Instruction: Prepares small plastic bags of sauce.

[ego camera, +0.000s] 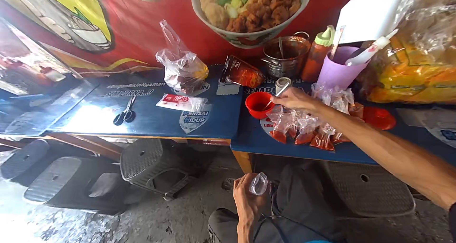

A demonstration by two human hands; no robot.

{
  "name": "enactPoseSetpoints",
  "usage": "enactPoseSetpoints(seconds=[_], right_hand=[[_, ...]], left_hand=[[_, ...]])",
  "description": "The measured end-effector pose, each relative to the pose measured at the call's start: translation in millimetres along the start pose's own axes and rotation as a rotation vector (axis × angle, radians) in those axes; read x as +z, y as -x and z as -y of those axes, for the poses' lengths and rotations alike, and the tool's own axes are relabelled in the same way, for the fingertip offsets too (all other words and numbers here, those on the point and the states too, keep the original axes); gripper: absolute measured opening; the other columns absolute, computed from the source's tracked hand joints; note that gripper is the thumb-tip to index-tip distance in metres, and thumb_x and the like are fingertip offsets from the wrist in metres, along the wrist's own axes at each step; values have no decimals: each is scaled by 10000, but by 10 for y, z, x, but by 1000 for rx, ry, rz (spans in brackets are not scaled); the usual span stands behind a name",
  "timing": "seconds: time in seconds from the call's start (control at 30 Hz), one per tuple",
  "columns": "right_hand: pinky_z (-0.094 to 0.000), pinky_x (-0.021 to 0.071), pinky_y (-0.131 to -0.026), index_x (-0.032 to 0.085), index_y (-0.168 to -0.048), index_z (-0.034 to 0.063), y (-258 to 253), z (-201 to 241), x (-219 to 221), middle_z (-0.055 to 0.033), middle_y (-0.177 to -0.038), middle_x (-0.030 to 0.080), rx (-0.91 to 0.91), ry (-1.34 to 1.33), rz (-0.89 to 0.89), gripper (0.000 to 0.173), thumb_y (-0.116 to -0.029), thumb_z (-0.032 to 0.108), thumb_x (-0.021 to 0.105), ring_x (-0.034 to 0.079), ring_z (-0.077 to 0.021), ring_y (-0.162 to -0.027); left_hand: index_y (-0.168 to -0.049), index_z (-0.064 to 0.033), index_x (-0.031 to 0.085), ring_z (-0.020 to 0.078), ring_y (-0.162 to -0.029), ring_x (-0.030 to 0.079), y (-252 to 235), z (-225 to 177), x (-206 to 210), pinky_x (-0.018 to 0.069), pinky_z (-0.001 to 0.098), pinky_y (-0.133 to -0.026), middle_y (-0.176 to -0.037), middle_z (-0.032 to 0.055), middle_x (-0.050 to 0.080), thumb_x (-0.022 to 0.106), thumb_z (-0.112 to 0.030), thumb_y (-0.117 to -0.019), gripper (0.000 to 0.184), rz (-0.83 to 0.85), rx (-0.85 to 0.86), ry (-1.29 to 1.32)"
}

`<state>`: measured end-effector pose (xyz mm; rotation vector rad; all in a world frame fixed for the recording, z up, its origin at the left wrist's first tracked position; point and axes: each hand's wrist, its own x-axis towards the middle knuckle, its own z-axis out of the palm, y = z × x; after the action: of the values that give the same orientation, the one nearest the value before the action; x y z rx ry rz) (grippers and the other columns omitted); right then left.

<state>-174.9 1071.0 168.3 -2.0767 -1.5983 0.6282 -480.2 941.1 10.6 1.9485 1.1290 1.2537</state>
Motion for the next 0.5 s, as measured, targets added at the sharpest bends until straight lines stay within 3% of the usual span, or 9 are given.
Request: enactPoseSetpoints(seconds=[0.07,0.23,0.33,0.43,0.5], right_hand=[[-554,470,-737,654,-846,-62,-132,-3,77,-196,-792,616,25,-84,-21,552,-1046,446,569,591,-315,-739],[-427,449,-674,635,-900,-36,-244,67,160,-125,-787,566,137,-303,-57,366,-995,314,688,500,-204,-662],[-333,420,-579,630,-827,19,-277,44,198,-49,-683,532,94,-343,-62,265,-961,229,720,456,-125,-561],[-342,460,-615,720,-943,-2,-264,10,221,-54,-715,601,-32,-355,-98,196,-972,190,694,502,-120,-585],[-402,493,-665,749,-979,6,-242,27,229,-87,-773,669,-127,-299,-160,232,-992,223,667,572,-157,-641]], left_hand=[[-924,-83,784,120,-877,713,9,-12,-12,526,381,-918,-878,4,768,808,-317,-729,306,-1,-8,0],[-915,-72,777,107,-849,712,18,7,-47,533,367,-914,-860,9,762,812,-322,-754,300,-5,-27,25],[-913,-68,776,101,-845,707,19,-1,-47,535,352,-895,-849,9,757,808,-319,-760,295,-16,-54,42],[-908,-70,773,94,-838,701,20,7,-47,534,344,-885,-836,0,751,807,-321,-761,293,-31,-74,49],[-907,-78,772,87,-831,694,9,23,-59,536,337,-872,-831,-7,746,807,-342,-768,301,-40,-103,65]])
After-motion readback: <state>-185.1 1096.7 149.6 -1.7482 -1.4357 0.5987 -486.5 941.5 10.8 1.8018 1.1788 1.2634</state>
